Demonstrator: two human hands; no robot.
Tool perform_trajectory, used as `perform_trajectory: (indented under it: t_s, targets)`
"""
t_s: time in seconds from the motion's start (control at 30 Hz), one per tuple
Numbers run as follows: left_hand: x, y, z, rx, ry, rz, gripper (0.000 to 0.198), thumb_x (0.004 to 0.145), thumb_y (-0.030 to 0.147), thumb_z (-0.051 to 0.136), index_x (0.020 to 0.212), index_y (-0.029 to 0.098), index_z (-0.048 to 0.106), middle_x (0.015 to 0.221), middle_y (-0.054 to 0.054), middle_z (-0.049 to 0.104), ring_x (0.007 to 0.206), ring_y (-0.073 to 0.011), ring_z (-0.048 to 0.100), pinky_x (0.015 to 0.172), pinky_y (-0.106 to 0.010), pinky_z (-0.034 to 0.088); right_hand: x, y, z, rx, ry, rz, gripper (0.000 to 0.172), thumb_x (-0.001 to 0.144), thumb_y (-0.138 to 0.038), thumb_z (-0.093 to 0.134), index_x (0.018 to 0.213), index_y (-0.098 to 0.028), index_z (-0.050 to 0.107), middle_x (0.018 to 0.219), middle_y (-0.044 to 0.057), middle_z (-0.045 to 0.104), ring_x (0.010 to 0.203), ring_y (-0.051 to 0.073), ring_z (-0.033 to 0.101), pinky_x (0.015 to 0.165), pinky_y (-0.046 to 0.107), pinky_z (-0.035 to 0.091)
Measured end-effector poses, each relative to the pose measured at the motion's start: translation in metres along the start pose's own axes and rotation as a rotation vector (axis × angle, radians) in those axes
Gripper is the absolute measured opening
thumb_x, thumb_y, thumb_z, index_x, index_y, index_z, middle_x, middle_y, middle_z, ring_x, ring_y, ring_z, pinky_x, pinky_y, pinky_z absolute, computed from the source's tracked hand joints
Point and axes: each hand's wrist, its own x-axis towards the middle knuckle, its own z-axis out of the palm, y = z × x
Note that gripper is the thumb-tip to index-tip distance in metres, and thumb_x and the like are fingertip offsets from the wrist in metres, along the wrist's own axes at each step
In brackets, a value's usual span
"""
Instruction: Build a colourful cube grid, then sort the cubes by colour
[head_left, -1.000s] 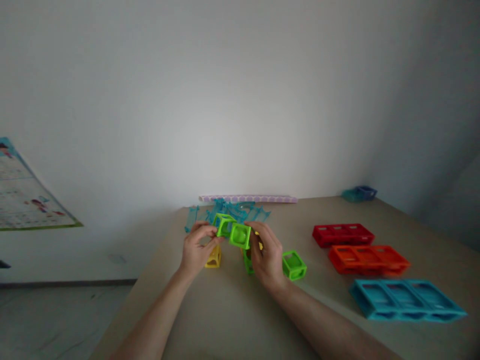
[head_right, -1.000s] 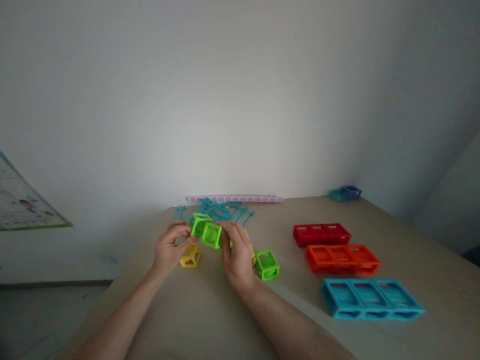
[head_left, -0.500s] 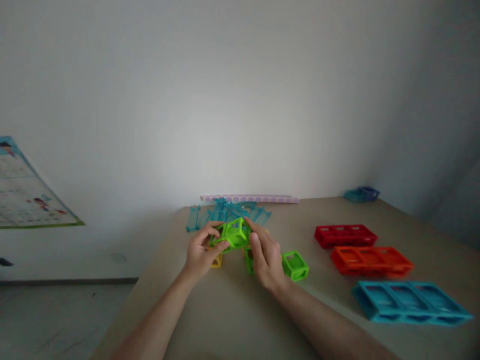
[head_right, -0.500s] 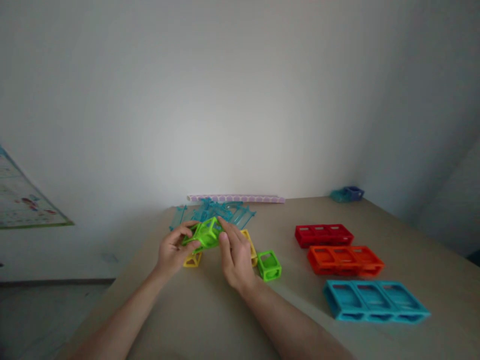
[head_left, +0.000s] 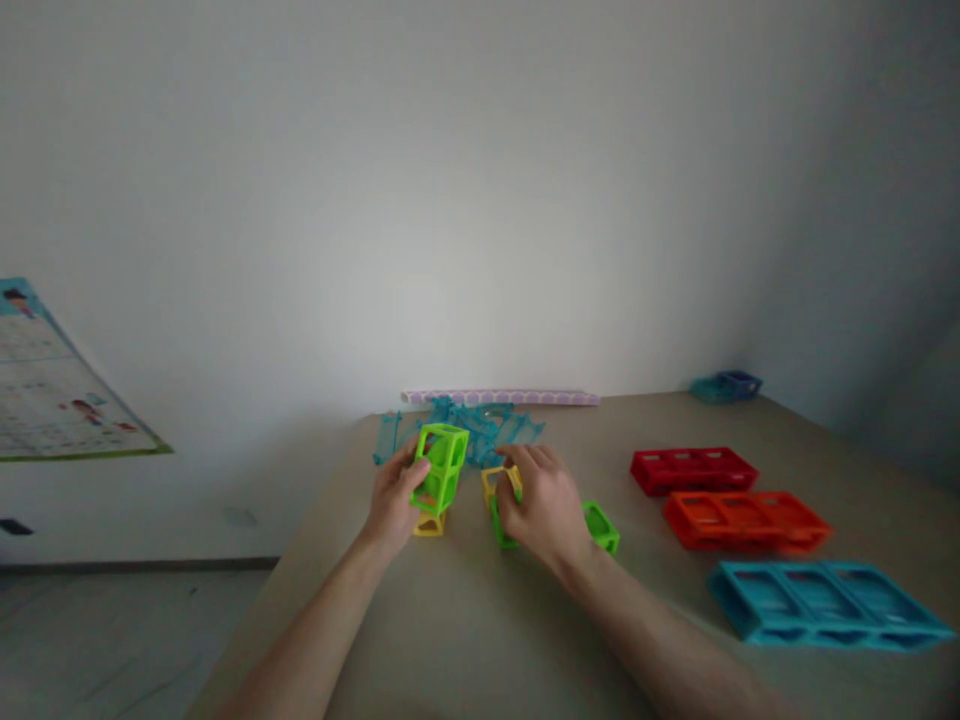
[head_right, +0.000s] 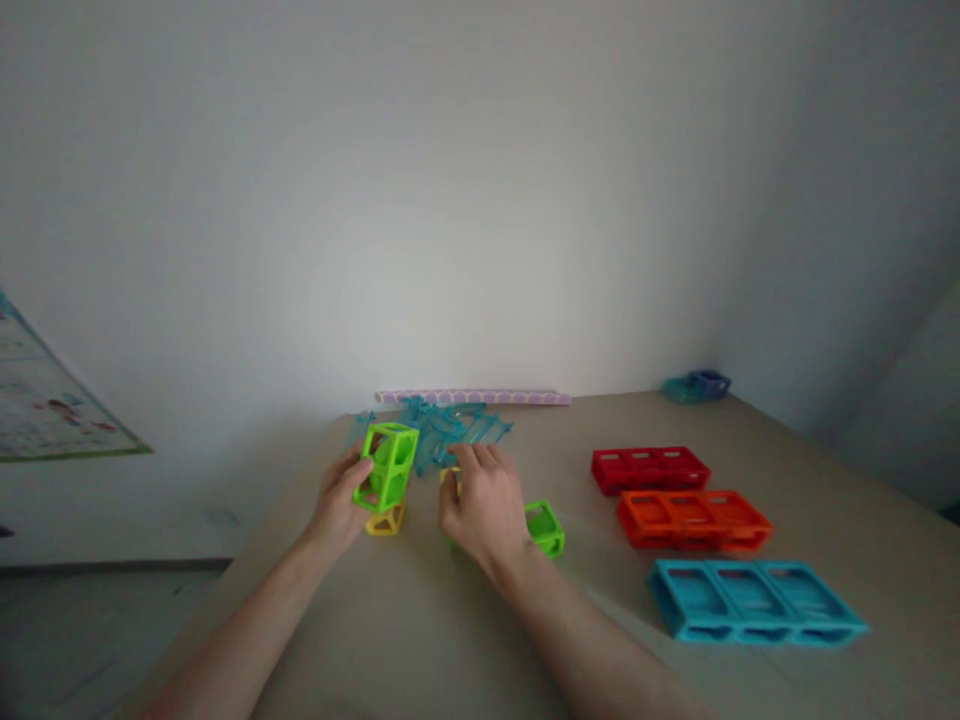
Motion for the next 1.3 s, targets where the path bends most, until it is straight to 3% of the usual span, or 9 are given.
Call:
perform_trajectory:
  t_s: [0.1, 0.23, 0.37, 0.53, 0.77, 0.97, 1.13, 1.3]
  targets:
    - [0.01, -0.004, -0.006, 0.056, 0.165, 0.052, 0.046, 0.069, 0.043, 0.073, 0.107, 0.018, 0.067, 0.096, -0.004, 0.071, 0.074, -0.0158, 0.066, 0.061, -0.024, 0.051, 0.001, 0.003, 0.0, -0.228, -0.211, 0.092, 0.011, 0.075, -0.016, 0.058, 0.08, -0.016, 0.067, 0.08, 0.013, 0.07, 0.08, 0.027, 0.063, 0.075, 0.037, 0.045]
    - [0.019, -0.009, -0.012, 0.177, 0.265, 0.049, 0.041, 0.068, 0.044, 0.073, 0.098, 0.017, 0.068, 0.086, -0.001, 0.071, 0.073, -0.0154, 0.066, 0.062, -0.023, 0.049, -0.003, 0.007, 0.01, -0.183, -0.301, 0.097, 0.013, 0.079, -0.014, 0.055, 0.081, -0.018, 0.067, 0.086, 0.012, 0.071, 0.082, 0.025, 0.065, 0.071, 0.031, 0.044]
    - [0.017, -0.011, -0.01, 0.244, 0.186, 0.105, 0.037, 0.071, 0.046, 0.071, 0.093, 0.016, 0.068, 0.08, -0.001, 0.07, 0.073, -0.0161, 0.065, 0.064, -0.024, 0.049, -0.007, 0.004, 0.014, -0.052, -0.315, 0.051, 0.014, 0.082, -0.018, 0.056, 0.09, -0.018, 0.067, 0.088, 0.009, 0.07, 0.085, 0.022, 0.064, 0.074, 0.028, 0.044]
    - [0.009, -0.01, -0.004, 0.261, 0.091, 0.207, 0.041, 0.075, 0.047, 0.068, 0.105, 0.019, 0.065, 0.096, -0.004, 0.07, 0.089, -0.0191, 0.065, 0.073, -0.025, 0.051, -0.007, -0.003, 0.01, 0.016, -0.371, -0.112, 0.026, 0.078, -0.018, 0.064, 0.104, -0.017, 0.065, 0.097, 0.009, 0.068, 0.094, 0.022, 0.059, 0.082, 0.029, 0.045]
    - [0.003, -0.013, -0.004, 0.238, 0.025, 0.124, 0.045, 0.081, 0.05, 0.061, 0.118, 0.024, 0.059, 0.114, -0.006, 0.066, 0.1, -0.0203, 0.064, 0.08, -0.028, 0.052, -0.005, 0.0, 0.01, -0.153, -0.382, -0.119, 0.007, 0.079, -0.025, 0.069, 0.077, -0.018, 0.071, 0.096, 0.011, 0.062, 0.094, 0.025, 0.057, 0.082, 0.034, 0.046]
    - [-0.001, -0.014, 0.001, 0.239, -0.055, 0.113, 0.042, 0.085, 0.048, 0.056, 0.119, 0.023, 0.06, 0.124, -0.006, 0.063, 0.117, -0.0228, 0.057, 0.095, -0.032, 0.047, -0.003, -0.001, 0.011, -0.094, -0.47, -0.251, 0.007, 0.084, -0.019, 0.063, 0.085, -0.017, 0.07, 0.096, 0.008, 0.065, 0.092, 0.021, 0.061, 0.085, 0.03, 0.045]
    - [0.002, -0.023, 0.001, 0.176, -0.05, 0.055, 0.043, 0.086, 0.046, 0.056, 0.123, 0.023, 0.057, 0.117, -0.005, 0.066, 0.106, -0.0212, 0.062, 0.089, -0.032, 0.049, -0.004, -0.002, 0.011, -0.038, -0.48, -0.297, 0.006, 0.081, -0.016, 0.065, 0.086, -0.017, 0.069, 0.099, 0.007, 0.066, 0.093, 0.02, 0.061, 0.085, 0.029, 0.044]
    - [0.005, -0.028, 0.003, 0.117, 0.05, -0.013, 0.046, 0.082, 0.047, 0.059, 0.122, 0.023, 0.058, 0.109, -0.003, 0.069, 0.096, -0.0202, 0.065, 0.078, -0.028, 0.052, -0.004, 0.001, 0.013, 0.0, -0.451, -0.291, 0.005, 0.079, -0.013, 0.065, 0.08, -0.017, 0.068, 0.096, 0.007, 0.066, 0.093, 0.02, 0.061, 0.083, 0.03, 0.044]
